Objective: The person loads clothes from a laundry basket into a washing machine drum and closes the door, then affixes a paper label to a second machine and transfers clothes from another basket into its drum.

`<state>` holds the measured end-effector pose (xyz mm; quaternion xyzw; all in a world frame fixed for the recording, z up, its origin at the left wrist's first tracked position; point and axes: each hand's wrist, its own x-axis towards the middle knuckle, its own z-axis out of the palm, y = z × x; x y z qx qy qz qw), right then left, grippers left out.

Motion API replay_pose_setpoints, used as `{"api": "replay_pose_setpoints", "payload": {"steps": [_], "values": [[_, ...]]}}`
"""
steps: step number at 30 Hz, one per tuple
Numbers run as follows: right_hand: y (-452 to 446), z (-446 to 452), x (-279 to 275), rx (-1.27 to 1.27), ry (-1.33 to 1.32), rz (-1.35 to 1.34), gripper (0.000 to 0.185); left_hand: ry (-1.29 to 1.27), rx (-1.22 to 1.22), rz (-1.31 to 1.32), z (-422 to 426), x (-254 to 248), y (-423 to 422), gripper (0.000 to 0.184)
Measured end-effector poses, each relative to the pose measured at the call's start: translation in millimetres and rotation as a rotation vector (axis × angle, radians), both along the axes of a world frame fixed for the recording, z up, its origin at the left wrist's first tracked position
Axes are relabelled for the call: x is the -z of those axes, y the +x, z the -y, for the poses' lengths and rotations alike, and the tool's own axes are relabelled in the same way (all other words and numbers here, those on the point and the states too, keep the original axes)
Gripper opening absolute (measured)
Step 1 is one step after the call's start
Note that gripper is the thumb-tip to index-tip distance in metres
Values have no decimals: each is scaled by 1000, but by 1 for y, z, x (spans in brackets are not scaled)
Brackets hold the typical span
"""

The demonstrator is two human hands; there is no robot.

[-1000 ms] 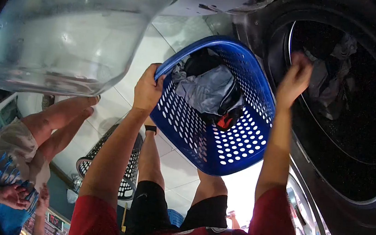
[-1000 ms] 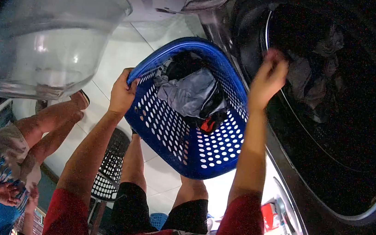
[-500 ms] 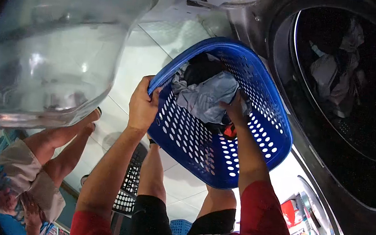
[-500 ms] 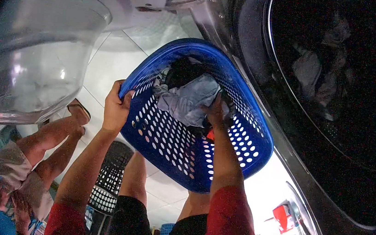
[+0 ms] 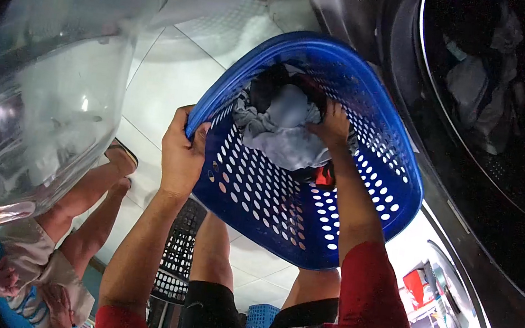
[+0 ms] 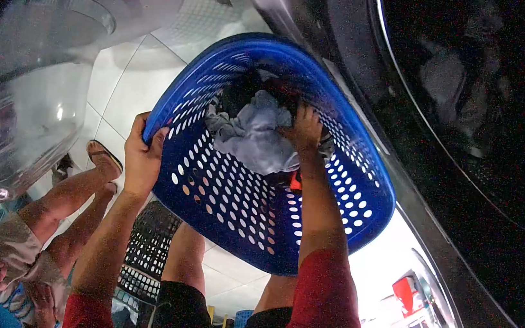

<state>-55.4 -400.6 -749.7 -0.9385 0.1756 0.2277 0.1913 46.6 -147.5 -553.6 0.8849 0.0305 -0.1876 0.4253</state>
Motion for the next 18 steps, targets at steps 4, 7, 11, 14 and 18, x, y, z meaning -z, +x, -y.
{"api": "replay_pose_setpoints", "payload": {"steps": [4, 7, 11, 14, 18], "values": [[-11, -8, 24, -144, -100, -125, 87, -44, -19, 9, 1, 2, -3, 14], [-18, -15, 20, -28, -26, -220, 98, 4, -16, -3, -1, 0, -3, 14], [-15, 2, 49, 135, 137, -320, 107, 17, -7, 1, 2, -1, -2, 14], [-15, 14, 70, 202, 432, -130, 107, -5, -31, -22, 3, -3, -2, 15], [3, 27, 69, 141, 524, -743, 105, -39, -23, -4, -1, 4, -4, 15]]}}
